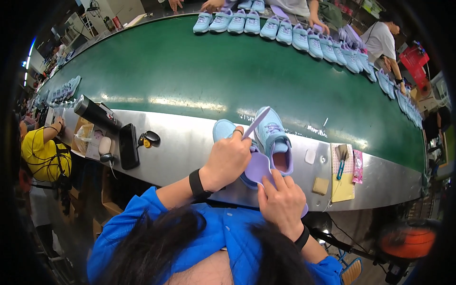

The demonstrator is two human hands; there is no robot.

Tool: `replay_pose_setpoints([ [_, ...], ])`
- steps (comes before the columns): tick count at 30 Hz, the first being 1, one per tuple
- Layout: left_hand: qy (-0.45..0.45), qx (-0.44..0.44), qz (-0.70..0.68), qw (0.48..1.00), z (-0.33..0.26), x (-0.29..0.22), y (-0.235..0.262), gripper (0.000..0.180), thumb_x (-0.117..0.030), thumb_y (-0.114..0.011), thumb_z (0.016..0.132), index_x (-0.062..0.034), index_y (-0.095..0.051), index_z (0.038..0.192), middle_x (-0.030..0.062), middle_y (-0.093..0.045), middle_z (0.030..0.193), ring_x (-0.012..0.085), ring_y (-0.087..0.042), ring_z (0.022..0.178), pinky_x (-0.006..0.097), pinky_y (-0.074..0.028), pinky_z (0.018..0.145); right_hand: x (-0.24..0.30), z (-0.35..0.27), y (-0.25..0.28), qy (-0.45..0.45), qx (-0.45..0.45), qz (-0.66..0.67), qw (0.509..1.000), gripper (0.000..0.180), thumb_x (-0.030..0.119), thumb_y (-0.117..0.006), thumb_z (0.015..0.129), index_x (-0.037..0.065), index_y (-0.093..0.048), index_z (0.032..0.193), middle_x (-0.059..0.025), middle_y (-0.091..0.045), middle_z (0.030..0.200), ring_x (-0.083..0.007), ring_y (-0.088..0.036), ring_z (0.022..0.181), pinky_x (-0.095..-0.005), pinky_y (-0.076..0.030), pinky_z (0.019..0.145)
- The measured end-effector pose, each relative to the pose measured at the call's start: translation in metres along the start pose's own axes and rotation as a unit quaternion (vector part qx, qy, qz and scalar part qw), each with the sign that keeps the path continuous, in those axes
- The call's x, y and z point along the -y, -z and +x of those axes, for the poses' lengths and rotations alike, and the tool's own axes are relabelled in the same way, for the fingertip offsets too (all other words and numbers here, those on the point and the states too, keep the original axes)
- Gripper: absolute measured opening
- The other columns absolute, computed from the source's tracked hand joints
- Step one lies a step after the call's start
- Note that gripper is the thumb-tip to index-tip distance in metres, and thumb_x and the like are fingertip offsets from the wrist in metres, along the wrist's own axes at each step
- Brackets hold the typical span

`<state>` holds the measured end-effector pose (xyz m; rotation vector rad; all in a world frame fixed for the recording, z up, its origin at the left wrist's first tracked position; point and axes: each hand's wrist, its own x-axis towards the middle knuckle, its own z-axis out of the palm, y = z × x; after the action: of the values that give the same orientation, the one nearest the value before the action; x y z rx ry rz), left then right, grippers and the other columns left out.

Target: Inserting insoles into light blue sneakers on an assembly line.

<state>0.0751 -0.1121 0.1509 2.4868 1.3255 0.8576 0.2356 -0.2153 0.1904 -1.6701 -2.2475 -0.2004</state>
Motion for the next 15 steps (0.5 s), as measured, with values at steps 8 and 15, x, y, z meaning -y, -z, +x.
replay_pose_setpoints([
  [8, -0.010, -0.013, -0.013, 1.000, -0.005, -0.003, -0.005, 0.012, -0.008, -0.061, 0.076, 0.0029, -0.061, 0.082, 0.0245, -0.059, 0.106, 0.0338, -0.066, 0.069, 0.041, -0.055, 0.059, 0.005, 0.004, -0.007, -0.065, 0.114, 0.035, 0.991, 0.036, 0.027, -0.077, 0.070, 0.010, -0.068, 0.099, -0.0163, -0.059, 0.104, -0.0309, -0.057, 0.092, -0.0403, -0.046, 0.076],
  [15, -0.011, -0.009, -0.068, 0.998, -0.011, 0.004, 0.002, 0.013, -0.009, -0.062, 0.077, 0.0023, -0.061, 0.084, 0.0263, -0.059, 0.108, 0.0344, -0.067, 0.069, 0.041, -0.055, 0.060, 0.003, -0.004, -0.023, -0.014, 0.013, 0.032, 0.999, 0.016, 0.022, -0.074, 0.076, 0.008, -0.070, 0.082, -0.0101, -0.062, 0.094, -0.0273, -0.059, 0.086, -0.0382, -0.044, 0.071],
])
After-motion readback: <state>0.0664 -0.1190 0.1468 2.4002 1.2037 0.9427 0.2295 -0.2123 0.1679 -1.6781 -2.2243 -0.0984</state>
